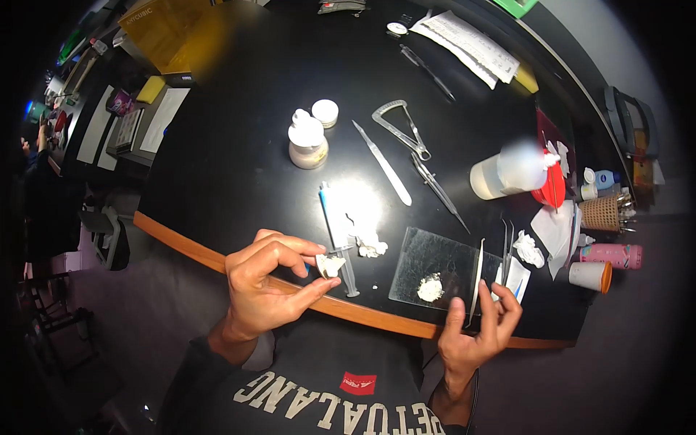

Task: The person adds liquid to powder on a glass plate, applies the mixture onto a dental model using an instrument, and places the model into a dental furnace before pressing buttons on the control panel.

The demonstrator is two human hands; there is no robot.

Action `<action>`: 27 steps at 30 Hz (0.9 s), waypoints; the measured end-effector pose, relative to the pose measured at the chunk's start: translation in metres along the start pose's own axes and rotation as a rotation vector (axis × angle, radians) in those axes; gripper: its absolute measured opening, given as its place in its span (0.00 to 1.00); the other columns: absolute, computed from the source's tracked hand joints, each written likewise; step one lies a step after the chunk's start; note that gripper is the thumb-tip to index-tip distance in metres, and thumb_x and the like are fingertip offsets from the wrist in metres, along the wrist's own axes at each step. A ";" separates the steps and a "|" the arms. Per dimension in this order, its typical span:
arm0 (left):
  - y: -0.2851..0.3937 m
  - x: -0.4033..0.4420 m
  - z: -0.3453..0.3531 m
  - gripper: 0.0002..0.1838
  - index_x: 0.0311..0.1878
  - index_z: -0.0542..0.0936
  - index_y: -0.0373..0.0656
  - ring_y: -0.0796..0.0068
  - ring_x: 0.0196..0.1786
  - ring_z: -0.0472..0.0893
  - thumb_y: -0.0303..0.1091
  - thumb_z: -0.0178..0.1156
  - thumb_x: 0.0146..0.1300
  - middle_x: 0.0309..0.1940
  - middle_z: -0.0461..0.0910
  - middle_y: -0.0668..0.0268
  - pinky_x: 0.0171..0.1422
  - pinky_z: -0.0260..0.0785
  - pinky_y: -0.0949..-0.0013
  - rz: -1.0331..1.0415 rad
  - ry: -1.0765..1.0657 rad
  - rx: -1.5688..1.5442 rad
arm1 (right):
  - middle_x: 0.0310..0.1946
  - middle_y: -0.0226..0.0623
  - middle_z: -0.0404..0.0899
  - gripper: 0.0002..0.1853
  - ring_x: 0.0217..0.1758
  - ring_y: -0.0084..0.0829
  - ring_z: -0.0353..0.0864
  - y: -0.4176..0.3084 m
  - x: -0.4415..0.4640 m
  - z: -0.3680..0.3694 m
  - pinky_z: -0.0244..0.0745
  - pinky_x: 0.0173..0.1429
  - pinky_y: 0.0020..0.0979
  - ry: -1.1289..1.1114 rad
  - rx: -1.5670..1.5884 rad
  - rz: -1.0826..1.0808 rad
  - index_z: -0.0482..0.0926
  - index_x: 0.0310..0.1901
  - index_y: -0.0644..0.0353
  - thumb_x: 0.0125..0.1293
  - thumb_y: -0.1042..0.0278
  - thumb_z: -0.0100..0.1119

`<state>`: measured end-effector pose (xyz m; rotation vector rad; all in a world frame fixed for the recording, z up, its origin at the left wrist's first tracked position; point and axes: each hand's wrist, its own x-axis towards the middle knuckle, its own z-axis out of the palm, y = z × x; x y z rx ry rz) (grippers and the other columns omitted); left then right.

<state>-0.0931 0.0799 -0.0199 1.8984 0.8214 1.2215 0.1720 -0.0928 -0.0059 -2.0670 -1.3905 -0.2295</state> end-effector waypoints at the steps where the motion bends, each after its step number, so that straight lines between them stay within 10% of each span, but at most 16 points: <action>1: 0.000 0.003 -0.003 0.22 0.29 0.80 0.45 0.72 0.37 0.92 0.24 0.90 0.43 0.38 0.94 0.58 0.51 0.73 0.68 0.002 0.000 -0.002 | 0.57 0.45 0.75 0.20 0.52 0.36 0.76 -0.003 0.004 0.003 0.71 0.55 0.34 0.067 0.121 0.009 0.88 0.56 0.70 0.61 0.80 0.72; 7: 0.029 0.019 -0.034 0.21 0.30 0.81 0.46 0.75 0.36 0.91 0.25 0.89 0.45 0.40 0.94 0.61 0.50 0.73 0.71 -0.016 0.043 -0.066 | 0.44 0.43 0.76 0.08 0.44 0.33 0.77 -0.074 0.060 0.007 0.73 0.47 0.30 0.150 0.579 -0.115 0.88 0.43 0.69 0.63 0.83 0.65; 15: 0.119 0.003 -0.142 0.20 0.33 0.79 0.48 0.70 0.52 0.93 0.27 0.87 0.54 0.47 0.94 0.68 0.58 0.75 0.68 -0.072 0.183 -0.119 | 0.41 0.44 0.77 0.07 0.37 0.26 0.74 -0.238 0.099 -0.005 0.69 0.38 0.23 -0.296 0.979 -0.178 0.85 0.43 0.72 0.67 0.85 0.60; 20: 0.179 -0.031 -0.237 0.20 0.33 0.77 0.47 0.70 0.48 0.92 0.29 0.86 0.55 0.44 0.93 0.68 0.60 0.73 0.63 -0.142 0.412 -0.065 | 0.43 0.48 0.87 0.28 0.43 0.32 0.84 -0.356 0.098 -0.007 0.75 0.43 0.30 -0.761 1.082 -0.096 0.87 0.44 0.72 0.81 0.49 0.52; 27: 0.242 -0.118 -0.400 0.19 0.34 0.78 0.47 0.60 0.47 0.89 0.29 0.85 0.49 0.42 0.91 0.68 0.59 0.76 0.57 -0.182 0.687 0.172 | 0.58 0.58 0.87 0.30 0.59 0.44 0.89 -0.548 0.031 0.016 0.86 0.59 0.40 -1.526 1.520 0.003 0.82 0.60 0.77 0.89 0.53 0.41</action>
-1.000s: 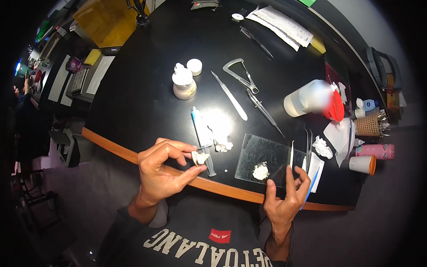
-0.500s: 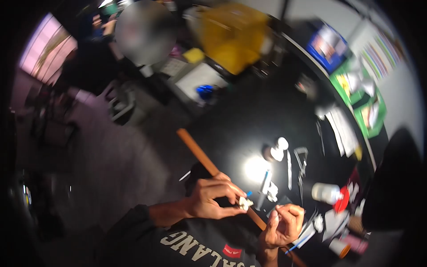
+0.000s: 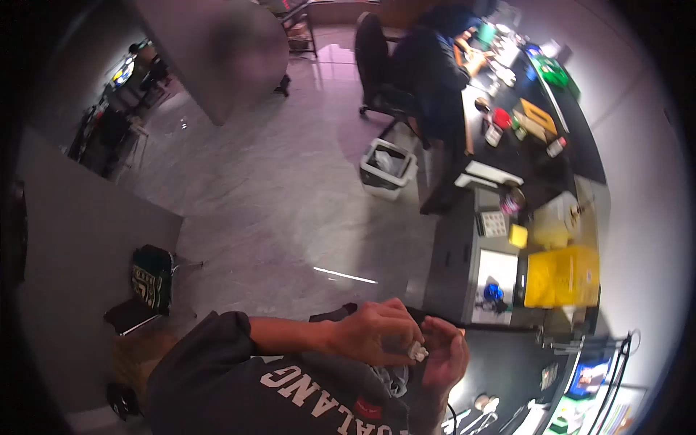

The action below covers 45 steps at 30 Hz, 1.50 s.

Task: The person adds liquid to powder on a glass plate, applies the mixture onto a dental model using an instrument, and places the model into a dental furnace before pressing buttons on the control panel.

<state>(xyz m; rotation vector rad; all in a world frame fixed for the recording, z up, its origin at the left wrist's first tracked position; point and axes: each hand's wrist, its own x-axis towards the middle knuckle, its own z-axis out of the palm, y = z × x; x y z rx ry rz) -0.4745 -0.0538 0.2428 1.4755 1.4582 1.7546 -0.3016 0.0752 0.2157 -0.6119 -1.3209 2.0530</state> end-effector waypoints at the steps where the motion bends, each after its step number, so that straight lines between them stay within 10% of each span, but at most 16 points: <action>1: 0.003 0.002 -0.028 0.19 0.34 0.80 0.47 0.62 0.47 0.89 0.29 0.85 0.49 0.42 0.92 0.68 0.58 0.77 0.59 0.002 0.050 0.054 | 0.58 0.58 0.87 0.30 0.59 0.44 0.89 0.002 0.022 0.027 0.86 0.60 0.40 -0.056 -0.026 0.018 0.82 0.60 0.77 0.89 0.52 0.41; 28: -0.162 0.119 -0.611 0.19 0.33 0.83 0.43 0.68 0.48 0.90 0.27 0.89 0.48 0.45 0.94 0.57 0.54 0.82 0.66 -0.304 1.071 0.468 | 0.53 0.44 0.91 0.27 0.58 0.32 0.88 0.196 0.583 0.582 0.79 0.61 0.36 -1.063 -0.259 0.413 0.85 0.59 0.68 0.89 0.50 0.46; 45: -0.315 0.315 -1.093 0.21 0.31 0.80 0.47 0.71 0.43 0.91 0.28 0.90 0.48 0.43 0.94 0.59 0.53 0.77 0.66 -0.185 0.708 0.521 | 0.52 0.47 0.91 0.23 0.53 0.34 0.89 0.298 0.925 0.845 0.78 0.57 0.34 -0.566 -0.080 0.339 0.84 0.60 0.69 0.89 0.56 0.48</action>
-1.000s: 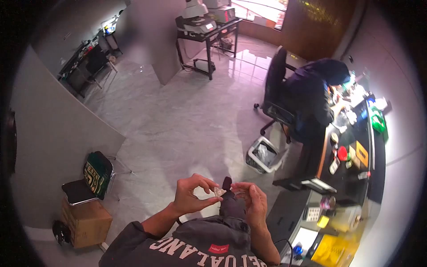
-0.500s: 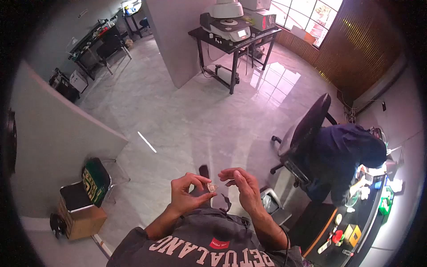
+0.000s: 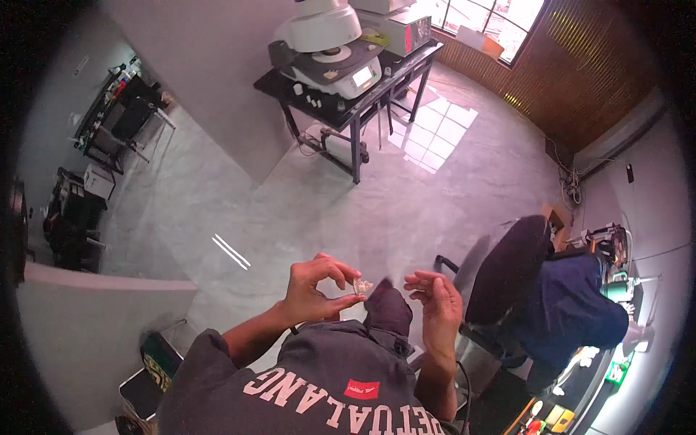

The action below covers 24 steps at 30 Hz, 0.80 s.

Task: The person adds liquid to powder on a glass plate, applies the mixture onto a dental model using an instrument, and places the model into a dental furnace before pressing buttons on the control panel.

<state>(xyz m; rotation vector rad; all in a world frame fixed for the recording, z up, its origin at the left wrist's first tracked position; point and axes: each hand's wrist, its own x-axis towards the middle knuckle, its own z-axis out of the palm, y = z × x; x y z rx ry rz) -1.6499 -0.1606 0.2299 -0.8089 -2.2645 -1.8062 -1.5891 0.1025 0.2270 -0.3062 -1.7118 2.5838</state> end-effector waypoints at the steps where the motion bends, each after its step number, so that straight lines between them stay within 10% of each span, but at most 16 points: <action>1: -0.014 0.028 0.003 0.21 0.32 0.80 0.47 0.71 0.44 0.91 0.29 0.90 0.48 0.43 0.94 0.59 0.53 0.77 0.66 0.018 -0.004 -0.003 | 0.52 0.47 0.91 0.23 0.53 0.34 0.90 -0.004 0.028 -0.007 0.79 0.57 0.34 0.014 0.006 -0.013 0.84 0.60 0.69 0.89 0.56 0.48; 24: -0.274 0.568 0.087 0.21 0.31 0.80 0.45 0.68 0.46 0.91 0.30 0.90 0.50 0.45 0.94 0.57 0.53 0.79 0.63 -0.018 0.200 -0.033 | 0.50 0.42 0.91 0.16 0.51 0.31 0.87 -0.128 0.716 -0.066 0.76 0.55 0.32 -0.060 0.017 0.048 0.85 0.57 0.64 0.84 0.61 0.54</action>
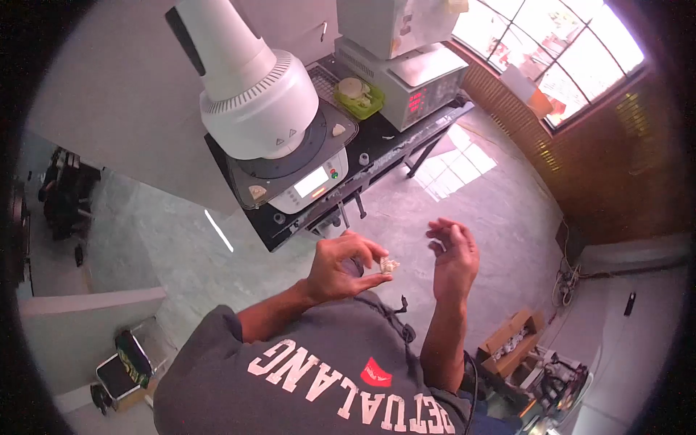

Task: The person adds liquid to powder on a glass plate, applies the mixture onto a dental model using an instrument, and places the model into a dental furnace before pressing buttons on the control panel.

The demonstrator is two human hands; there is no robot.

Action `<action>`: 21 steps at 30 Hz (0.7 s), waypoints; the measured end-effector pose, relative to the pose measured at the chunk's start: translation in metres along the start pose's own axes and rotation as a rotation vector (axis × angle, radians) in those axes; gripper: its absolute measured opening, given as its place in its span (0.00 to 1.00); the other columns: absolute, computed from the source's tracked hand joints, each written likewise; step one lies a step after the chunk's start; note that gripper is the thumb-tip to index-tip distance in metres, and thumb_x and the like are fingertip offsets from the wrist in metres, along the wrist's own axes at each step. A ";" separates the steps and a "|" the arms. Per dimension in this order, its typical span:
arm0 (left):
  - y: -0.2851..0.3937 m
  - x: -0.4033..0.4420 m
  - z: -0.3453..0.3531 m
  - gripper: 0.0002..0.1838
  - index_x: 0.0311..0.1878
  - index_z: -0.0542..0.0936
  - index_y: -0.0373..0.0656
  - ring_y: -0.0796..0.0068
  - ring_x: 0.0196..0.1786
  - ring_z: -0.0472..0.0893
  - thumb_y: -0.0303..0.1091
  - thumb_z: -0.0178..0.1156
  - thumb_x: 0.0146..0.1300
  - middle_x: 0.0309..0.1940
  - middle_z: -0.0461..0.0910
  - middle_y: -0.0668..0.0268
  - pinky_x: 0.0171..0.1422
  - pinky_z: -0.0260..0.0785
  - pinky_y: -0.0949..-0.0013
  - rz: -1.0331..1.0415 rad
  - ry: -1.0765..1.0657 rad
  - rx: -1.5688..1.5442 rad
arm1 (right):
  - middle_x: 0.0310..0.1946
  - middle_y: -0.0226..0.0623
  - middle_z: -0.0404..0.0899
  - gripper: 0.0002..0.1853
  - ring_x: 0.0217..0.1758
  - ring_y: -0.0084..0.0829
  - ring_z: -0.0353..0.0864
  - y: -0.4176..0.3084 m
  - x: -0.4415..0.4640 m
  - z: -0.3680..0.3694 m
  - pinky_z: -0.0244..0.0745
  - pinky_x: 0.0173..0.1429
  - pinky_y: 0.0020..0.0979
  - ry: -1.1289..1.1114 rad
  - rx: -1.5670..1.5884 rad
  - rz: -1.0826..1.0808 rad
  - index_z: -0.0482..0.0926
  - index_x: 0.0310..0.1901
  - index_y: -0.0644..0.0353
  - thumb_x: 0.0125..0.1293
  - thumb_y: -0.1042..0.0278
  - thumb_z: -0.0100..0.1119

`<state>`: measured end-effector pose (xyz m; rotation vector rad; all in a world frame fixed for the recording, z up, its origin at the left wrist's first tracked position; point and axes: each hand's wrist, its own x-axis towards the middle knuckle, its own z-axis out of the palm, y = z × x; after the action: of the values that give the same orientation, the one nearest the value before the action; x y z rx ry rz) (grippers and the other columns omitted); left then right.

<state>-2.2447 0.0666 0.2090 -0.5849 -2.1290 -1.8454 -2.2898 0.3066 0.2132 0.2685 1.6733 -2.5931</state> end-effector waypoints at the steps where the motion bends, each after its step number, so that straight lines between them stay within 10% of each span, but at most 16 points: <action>1: -0.009 0.019 0.005 0.20 0.31 0.81 0.45 0.69 0.47 0.92 0.30 0.89 0.51 0.44 0.94 0.59 0.55 0.78 0.63 -0.013 0.009 0.021 | 0.50 0.41 0.91 0.15 0.50 0.31 0.87 -0.006 0.021 -0.002 0.76 0.55 0.32 0.034 0.044 0.004 0.85 0.56 0.63 0.84 0.61 0.55; 12: -0.073 0.146 0.048 0.21 0.30 0.80 0.48 0.70 0.45 0.92 0.31 0.90 0.49 0.43 0.94 0.61 0.55 0.76 0.65 -0.018 0.121 0.122 | 0.50 0.42 0.90 0.15 0.48 0.35 0.85 -0.138 0.346 -0.204 0.78 0.51 0.35 -0.131 0.574 -0.052 0.87 0.56 0.65 0.81 0.65 0.55; 16: -0.085 0.179 0.079 0.21 0.31 0.80 0.48 0.71 0.44 0.91 0.28 0.90 0.48 0.44 0.94 0.60 0.52 0.76 0.67 -0.076 0.283 0.237 | 0.41 0.37 0.91 0.15 0.45 0.34 0.85 -0.186 0.517 -0.319 0.77 0.48 0.33 0.161 0.407 -0.288 0.89 0.48 0.63 0.75 0.65 0.56; 21: -0.107 0.219 0.131 0.21 0.32 0.79 0.45 0.69 0.48 0.90 0.23 0.88 0.49 0.46 0.92 0.56 0.55 0.80 0.66 -0.143 0.500 0.264 | 0.43 0.35 0.90 0.10 0.43 0.27 0.86 -0.105 0.562 -0.185 0.79 0.53 0.32 0.011 -0.333 -0.314 0.89 0.45 0.62 0.72 0.69 0.60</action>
<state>-2.4794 0.2119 0.1926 0.0871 -2.0476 -1.5278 -2.8339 0.5500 0.1390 0.0041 2.2716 -2.4435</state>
